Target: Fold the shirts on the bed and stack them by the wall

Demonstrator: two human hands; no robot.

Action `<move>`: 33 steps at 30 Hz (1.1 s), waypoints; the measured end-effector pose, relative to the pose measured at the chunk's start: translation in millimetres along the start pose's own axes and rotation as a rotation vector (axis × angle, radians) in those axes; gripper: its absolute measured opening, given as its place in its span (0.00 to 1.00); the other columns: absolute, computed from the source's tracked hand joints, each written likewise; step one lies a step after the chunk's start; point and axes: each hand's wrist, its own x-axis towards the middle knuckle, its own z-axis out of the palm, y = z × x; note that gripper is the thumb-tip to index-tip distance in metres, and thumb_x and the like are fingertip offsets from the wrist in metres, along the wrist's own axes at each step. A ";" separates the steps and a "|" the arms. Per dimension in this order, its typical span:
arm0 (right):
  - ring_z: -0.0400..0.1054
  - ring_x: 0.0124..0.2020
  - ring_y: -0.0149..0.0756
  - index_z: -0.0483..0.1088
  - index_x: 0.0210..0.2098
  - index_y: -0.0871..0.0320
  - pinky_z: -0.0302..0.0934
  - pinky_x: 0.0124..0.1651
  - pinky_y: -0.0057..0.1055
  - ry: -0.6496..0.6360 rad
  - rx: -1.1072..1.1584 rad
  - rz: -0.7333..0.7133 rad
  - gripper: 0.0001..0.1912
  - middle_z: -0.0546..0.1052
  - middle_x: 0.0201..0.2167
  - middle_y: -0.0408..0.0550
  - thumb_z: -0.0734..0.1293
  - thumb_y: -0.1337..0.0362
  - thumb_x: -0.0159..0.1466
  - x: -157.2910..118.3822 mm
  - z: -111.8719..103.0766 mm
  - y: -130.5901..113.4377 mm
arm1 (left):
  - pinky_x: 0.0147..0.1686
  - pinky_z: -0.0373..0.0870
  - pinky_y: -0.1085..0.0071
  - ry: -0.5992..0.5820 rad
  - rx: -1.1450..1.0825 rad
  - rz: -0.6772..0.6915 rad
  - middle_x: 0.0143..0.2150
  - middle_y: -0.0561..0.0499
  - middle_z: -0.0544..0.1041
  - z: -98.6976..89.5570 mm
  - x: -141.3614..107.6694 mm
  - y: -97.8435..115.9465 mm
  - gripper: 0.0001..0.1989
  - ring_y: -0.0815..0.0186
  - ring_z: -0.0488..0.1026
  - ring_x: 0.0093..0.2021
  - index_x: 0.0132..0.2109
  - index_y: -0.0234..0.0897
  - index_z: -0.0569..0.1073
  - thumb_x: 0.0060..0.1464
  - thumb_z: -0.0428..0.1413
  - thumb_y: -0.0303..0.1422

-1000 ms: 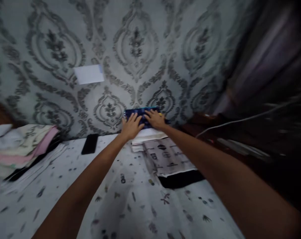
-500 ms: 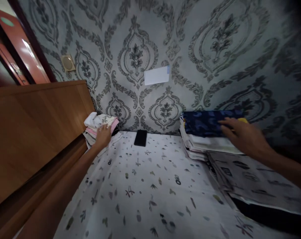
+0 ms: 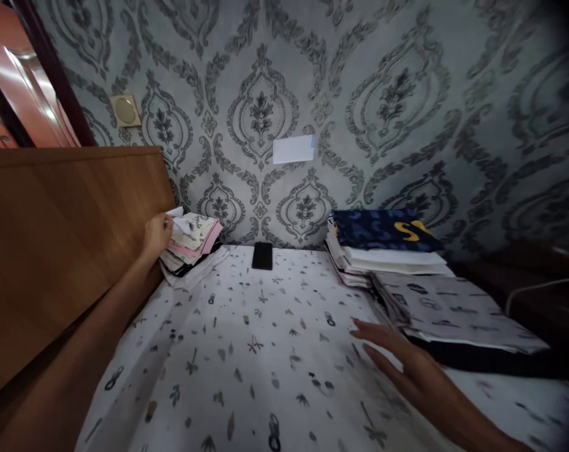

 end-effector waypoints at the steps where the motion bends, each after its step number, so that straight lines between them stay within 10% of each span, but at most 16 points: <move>1: 0.75 0.52 0.51 0.79 0.45 0.51 0.73 0.51 0.44 -0.061 0.092 0.030 0.28 0.78 0.53 0.57 0.58 0.40 0.66 -3.3 3.3 -12.3 | 0.43 0.70 0.67 0.007 -0.106 0.041 0.44 0.40 0.79 -9.3 -15.6 8.9 0.18 0.59 0.75 0.43 0.49 0.29 0.75 0.61 0.45 0.32; 3: 0.74 0.52 0.50 0.75 0.52 0.53 0.73 0.48 0.42 -0.220 0.311 0.082 0.26 0.77 0.54 0.59 0.60 0.43 0.67 -9.2 11.8 -38.9 | 0.39 0.70 0.70 -0.045 -0.455 0.155 0.38 0.45 0.79 -26.5 -60.1 32.2 0.17 0.62 0.74 0.38 0.44 0.31 0.76 0.59 0.49 0.37; 10: 0.73 0.43 0.40 0.63 0.62 0.54 0.69 0.41 0.34 -0.365 0.755 0.106 0.31 0.75 0.51 0.52 0.69 0.54 0.62 -36.1 61.5 -97.8 | 0.36 0.70 0.71 -0.825 -1.090 0.172 0.38 0.46 0.80 -55.5 -230.8 102.4 0.16 0.63 0.75 0.36 0.40 0.34 0.79 0.54 0.57 0.43; 15: 0.66 0.29 0.33 0.70 0.31 0.57 0.60 0.31 0.28 -0.353 0.617 0.169 0.07 0.71 0.26 0.42 0.66 0.60 0.61 -64.9 61.7 -95.7 | 0.32 0.67 0.73 -0.942 -0.939 0.148 0.40 0.47 0.79 -59.8 -270.4 88.5 0.18 0.65 0.73 0.35 0.47 0.37 0.79 0.56 0.55 0.43; 23: 0.70 0.37 0.35 0.71 0.40 0.54 0.65 0.39 0.32 -0.316 0.357 -0.144 0.09 0.75 0.39 0.48 0.60 0.69 0.66 -117.0 31.6 -71.2 | 0.26 0.60 0.75 -1.583 -0.635 0.455 0.24 0.53 0.73 -91.1 -300.8 70.4 0.14 0.69 0.68 0.25 0.33 0.35 0.76 0.60 0.51 0.38; 25: 0.71 0.38 0.36 0.71 0.40 0.55 0.66 0.40 0.34 -0.280 0.295 -0.133 0.10 0.75 0.40 0.49 0.59 0.70 0.66 -122.7 27.1 -68.6 | 0.27 0.61 0.75 -1.521 -0.686 0.456 0.25 0.53 0.73 -84.7 -296.8 72.3 0.16 0.69 0.68 0.26 0.31 0.35 0.74 0.62 0.50 0.40; 30: 0.71 0.43 0.42 0.71 0.46 0.56 0.68 0.44 0.40 -0.209 0.170 -0.107 0.11 0.74 0.46 0.53 0.60 0.65 0.66 -113.9 34.2 -102.7 | 0.38 0.66 0.68 -0.867 -0.548 0.529 0.40 0.48 0.76 -40.6 -282.1 76.4 0.14 0.61 0.71 0.40 0.49 0.39 0.73 0.60 0.48 0.36; 33: 0.68 0.50 0.51 0.68 0.56 0.57 0.66 0.50 0.47 -0.335 -0.045 -0.150 0.22 0.74 0.50 0.57 0.67 0.64 0.62 -100.6 50.2 -131.3 | 0.44 0.65 0.64 -0.777 -0.346 0.712 0.47 0.45 0.76 -23.1 -282.0 75.6 0.15 0.56 0.70 0.47 0.49 0.39 0.72 0.57 0.47 0.27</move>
